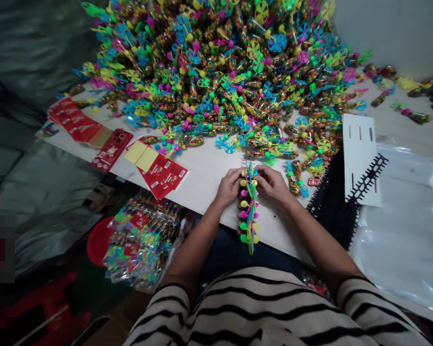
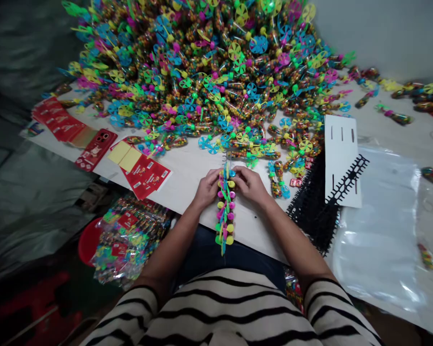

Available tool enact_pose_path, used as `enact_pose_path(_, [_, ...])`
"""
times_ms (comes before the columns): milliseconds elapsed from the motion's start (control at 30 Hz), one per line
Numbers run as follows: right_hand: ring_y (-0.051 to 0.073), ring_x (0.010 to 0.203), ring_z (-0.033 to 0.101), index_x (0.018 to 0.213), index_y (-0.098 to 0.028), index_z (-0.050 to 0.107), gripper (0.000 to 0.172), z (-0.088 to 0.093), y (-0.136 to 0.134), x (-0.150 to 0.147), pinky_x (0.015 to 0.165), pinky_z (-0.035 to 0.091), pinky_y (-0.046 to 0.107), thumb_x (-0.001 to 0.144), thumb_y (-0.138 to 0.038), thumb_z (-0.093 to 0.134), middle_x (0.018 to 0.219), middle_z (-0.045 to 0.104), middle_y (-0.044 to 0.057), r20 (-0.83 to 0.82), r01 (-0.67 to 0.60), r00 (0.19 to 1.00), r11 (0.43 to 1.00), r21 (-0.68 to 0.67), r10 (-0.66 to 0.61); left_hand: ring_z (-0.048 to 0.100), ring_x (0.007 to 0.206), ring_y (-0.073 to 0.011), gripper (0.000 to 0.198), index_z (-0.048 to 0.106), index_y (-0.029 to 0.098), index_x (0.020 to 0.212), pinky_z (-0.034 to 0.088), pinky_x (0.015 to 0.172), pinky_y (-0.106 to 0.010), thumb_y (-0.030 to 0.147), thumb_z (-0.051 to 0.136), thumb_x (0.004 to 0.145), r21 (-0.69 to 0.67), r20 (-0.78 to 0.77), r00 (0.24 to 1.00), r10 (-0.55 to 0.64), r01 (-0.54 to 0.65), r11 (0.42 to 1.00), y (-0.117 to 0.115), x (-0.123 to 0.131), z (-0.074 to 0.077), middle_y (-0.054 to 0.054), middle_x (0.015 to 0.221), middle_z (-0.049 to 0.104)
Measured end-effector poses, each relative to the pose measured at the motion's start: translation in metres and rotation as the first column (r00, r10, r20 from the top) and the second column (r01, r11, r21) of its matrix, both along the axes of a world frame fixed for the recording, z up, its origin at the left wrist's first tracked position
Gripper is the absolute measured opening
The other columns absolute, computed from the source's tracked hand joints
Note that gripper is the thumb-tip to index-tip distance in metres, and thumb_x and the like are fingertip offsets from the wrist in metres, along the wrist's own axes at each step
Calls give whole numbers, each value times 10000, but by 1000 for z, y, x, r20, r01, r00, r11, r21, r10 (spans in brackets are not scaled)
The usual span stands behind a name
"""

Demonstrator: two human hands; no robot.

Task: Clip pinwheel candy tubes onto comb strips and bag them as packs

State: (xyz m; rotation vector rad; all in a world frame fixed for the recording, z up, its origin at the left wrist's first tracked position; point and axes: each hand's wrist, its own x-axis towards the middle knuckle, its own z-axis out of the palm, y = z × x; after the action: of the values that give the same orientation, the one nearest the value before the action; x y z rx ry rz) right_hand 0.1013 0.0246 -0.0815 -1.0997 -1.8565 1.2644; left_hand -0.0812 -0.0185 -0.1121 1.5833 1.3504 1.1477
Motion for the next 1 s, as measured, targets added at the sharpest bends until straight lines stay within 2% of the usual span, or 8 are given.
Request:
enact_pose_path(233, [131,624,580,1079,-211,567,376,-3,9,7,603,494,269,826,-484,618,756,605,-12,-86,-114,991,981,-160,101,557,1204,-201,400,611,231,1260,424,1069,-364,200,481,883,-55,34,996,-84,86,995,4,-10,7,-65,1256,632])
enact_pose_path(300, [127,641,587,1110,-208,579,428,-5,9,20,617,505,272,802,-498,650,792,610,-5,-86,-63,995,986,-155,50,549,1232,-200,407,590,227,1285,404,1093,-364,233,498,889,-73,83,993,-78,84,994,1,-15,6,-72,1300,612])
enact_pose_path(400, [126,645,599,1092,-193,610,461,-10,2,38,631,531,292,779,-526,668,828,626,15,-54,106,992,984,-141,-115,555,1242,-210,434,556,200,1313,400,1102,-380,335,518,903,-109,208,977,42,-20,994,-8,-18,0,-101,1318,605])
enact_pose_path(500, [182,831,663,1170,-213,601,544,-16,-12,42,734,566,358,763,-570,665,1053,659,82,-46,176,981,970,-167,-186,547,1257,-215,474,542,187,1316,394,1111,-398,434,497,914,-150,286,944,164,-125,981,-20,-10,-8,-113,1331,598])
enact_pose_path(600, [237,1161,589,1301,-254,539,620,-20,-27,28,936,517,410,799,-613,605,1355,545,114,-75,163,981,972,-168,-177,485,1320,-214,517,531,186,1329,355,1144,-396,500,440,929,-157,297,931,209,-169,973,-31,4,-11,-106,1404,534])
enact_pose_path(667, [244,1271,513,1375,-264,481,672,-23,-34,13,1028,458,422,826,-646,544,1442,474,102,-87,154,982,975,-159,-169,436,1360,-213,545,516,176,1346,324,1166,-387,518,407,938,-152,293,934,205,-166,974,-36,13,-9,-103,1436,501])
enact_pose_path(867, [212,1395,366,1457,-253,388,755,-25,-43,-17,1165,297,416,859,-714,390,1487,429,58,-69,169,982,978,-122,-178,420,1371,-207,533,467,193,1389,304,1178,-386,491,363,959,-151,256,949,182,-147,978,-43,22,-3,-80,1468,466])
enact_pose_path(1000, [191,1406,345,1463,-228,374,805,-21,-44,-33,1178,269,389,857,-753,300,1490,425,48,-89,112,988,983,-146,-126,420,1368,-209,527,449,207,1394,314,1168,-371,493,352,962,-117,198,946,257,-238,964,-51,20,-1,-86,1462,470])
